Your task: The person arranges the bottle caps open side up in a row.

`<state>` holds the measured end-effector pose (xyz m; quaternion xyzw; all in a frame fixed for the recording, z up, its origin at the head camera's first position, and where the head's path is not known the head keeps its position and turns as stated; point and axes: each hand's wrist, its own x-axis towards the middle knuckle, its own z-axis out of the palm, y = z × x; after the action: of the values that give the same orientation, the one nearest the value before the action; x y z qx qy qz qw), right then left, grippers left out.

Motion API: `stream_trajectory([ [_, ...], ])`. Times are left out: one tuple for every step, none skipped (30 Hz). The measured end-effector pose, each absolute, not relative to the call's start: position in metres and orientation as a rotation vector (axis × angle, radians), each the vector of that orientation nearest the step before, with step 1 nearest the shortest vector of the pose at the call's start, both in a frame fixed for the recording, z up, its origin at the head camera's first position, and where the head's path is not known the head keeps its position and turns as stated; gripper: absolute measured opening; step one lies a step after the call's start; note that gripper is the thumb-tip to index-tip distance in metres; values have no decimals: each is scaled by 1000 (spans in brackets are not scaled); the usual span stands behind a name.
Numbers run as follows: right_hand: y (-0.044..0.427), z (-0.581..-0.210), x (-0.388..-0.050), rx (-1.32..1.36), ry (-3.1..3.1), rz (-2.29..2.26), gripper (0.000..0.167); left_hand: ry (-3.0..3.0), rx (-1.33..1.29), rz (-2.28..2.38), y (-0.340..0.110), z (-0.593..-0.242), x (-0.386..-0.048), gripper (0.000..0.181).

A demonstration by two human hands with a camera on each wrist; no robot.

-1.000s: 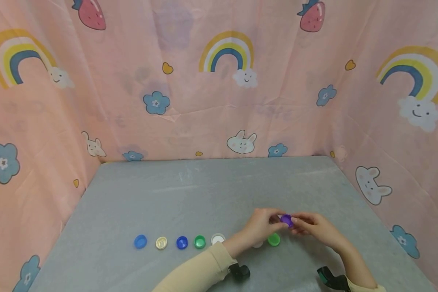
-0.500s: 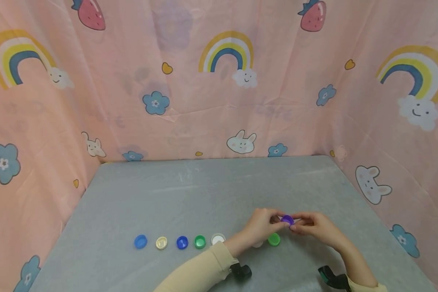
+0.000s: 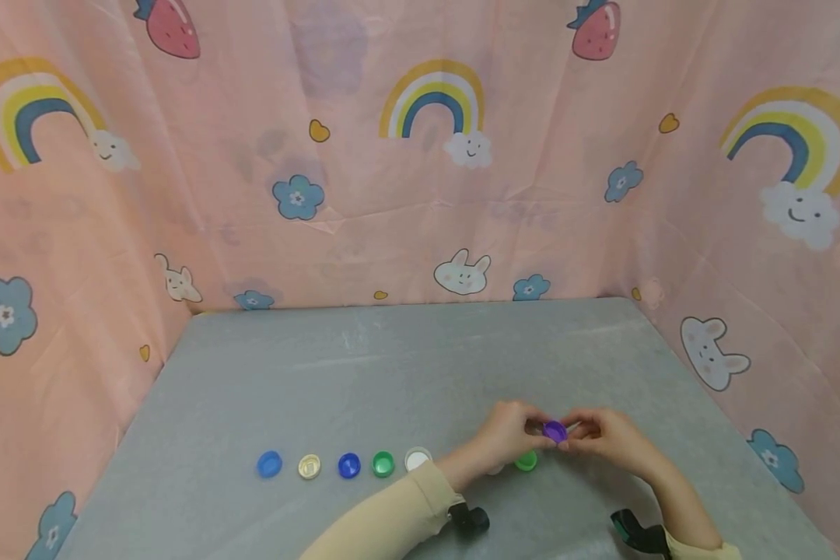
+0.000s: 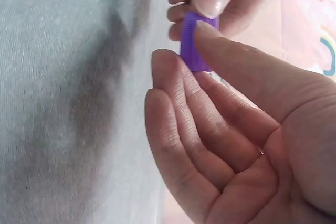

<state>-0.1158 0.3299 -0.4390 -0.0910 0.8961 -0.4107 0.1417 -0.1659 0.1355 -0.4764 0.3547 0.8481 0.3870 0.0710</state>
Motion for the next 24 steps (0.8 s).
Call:
stream_trajectory([
  [330, -439, -116, -271, 2588, -1180, 33, 2554, 1072, 1151, 136, -477, -166, 24],
  [331, -440, -116, -277, 2587, -1176, 33, 2552, 1070, 1140, 137, -477, -166, 24],
  [331, -440, -116, -287, 2587, -1166, 32, 2547, 1070, 1133, 138, -477, -166, 23],
  [332, -440, -116, -289, 2581, -1161, 31, 2544, 1063, 1123, 138, -477, -166, 22],
  [332, -441, -116, -292, 2576, -1155, 31, 2544, 1059, 1108, 139, -477, -165, 21],
  [333, -441, -116, -297, 2572, -1147, 30, 2543, 1051, 1095, 139, -477, -165, 21],
  [333, -442, -116, -300, 2567, -1140, 30, 2544, 1041, 1080, 140, -478, -165, 21],
  [334, -442, -117, -299, 2565, -1130, 30, 2542, 1035, 1069, 141, -478, -165, 21],
  [334, -442, -117, -301, 2563, -1122, 31, 2547, 1034, 1052, 141, -479, -165, 21],
  [334, -443, -116, -300, 2557, -1120, 31, 2547, 1026, 1042, 142, -479, -165, 22],
  [334, -443, -116, -301, 2557, -1115, 32, 2549, 1025, 1032, 142, -480, -165, 22],
  [334, -443, -116, -299, 2555, -1112, 32, 2548, 1018, 1025, 143, -480, -165, 22],
  [334, -444, -116, -293, 2553, -1109, 32, 2552, 1014, 1014, 143, -481, -165, 22],
  [334, -444, -116, -290, 2552, -1103, 32, 2554, 1011, 1006, 144, -481, -165, 23],
  [335, -444, -115, -290, 2553, -1098, 32, 2557, 1007, 996, 144, -482, -165, 23],
  [335, -444, -115, -292, 2555, -1091, 33, 2557, 1001, 990, 144, -483, -165, 24],
  [335, -445, -116, -292, 2559, -1083, 33, 2561, 1002, 980, 145, -483, -165, 24],
  [335, -445, -116, -288, 2559, -1078, 33, 2564, 1002, 974, 145, -484, -165, 25],
  [336, -446, -116, -289, 2560, -1073, 33, 2569, 1005, 967, 145, -484, -165, 25],
  [336, -446, -116, -290, 2562, -1069, 33, 2573, 1009, 962, 145, -484, -165, 25],
  [336, -447, -116, -292, 2563, -1066, 33, 2576, 1013, 955, 146, -485, -165, 25],
  [337, -447, -116, -293, 2560, -1066, 33, 2578, 1013, 950, 146, -485, -165, 25],
  [337, -448, -116, -291, 2558, -1066, 32, 2580, 1014, 943, 146, -485, -166, 25],
  [337, -448, -116, -291, 2555, -1066, 32, 2583, 1014, 934, 146, -485, -166, 26],
])
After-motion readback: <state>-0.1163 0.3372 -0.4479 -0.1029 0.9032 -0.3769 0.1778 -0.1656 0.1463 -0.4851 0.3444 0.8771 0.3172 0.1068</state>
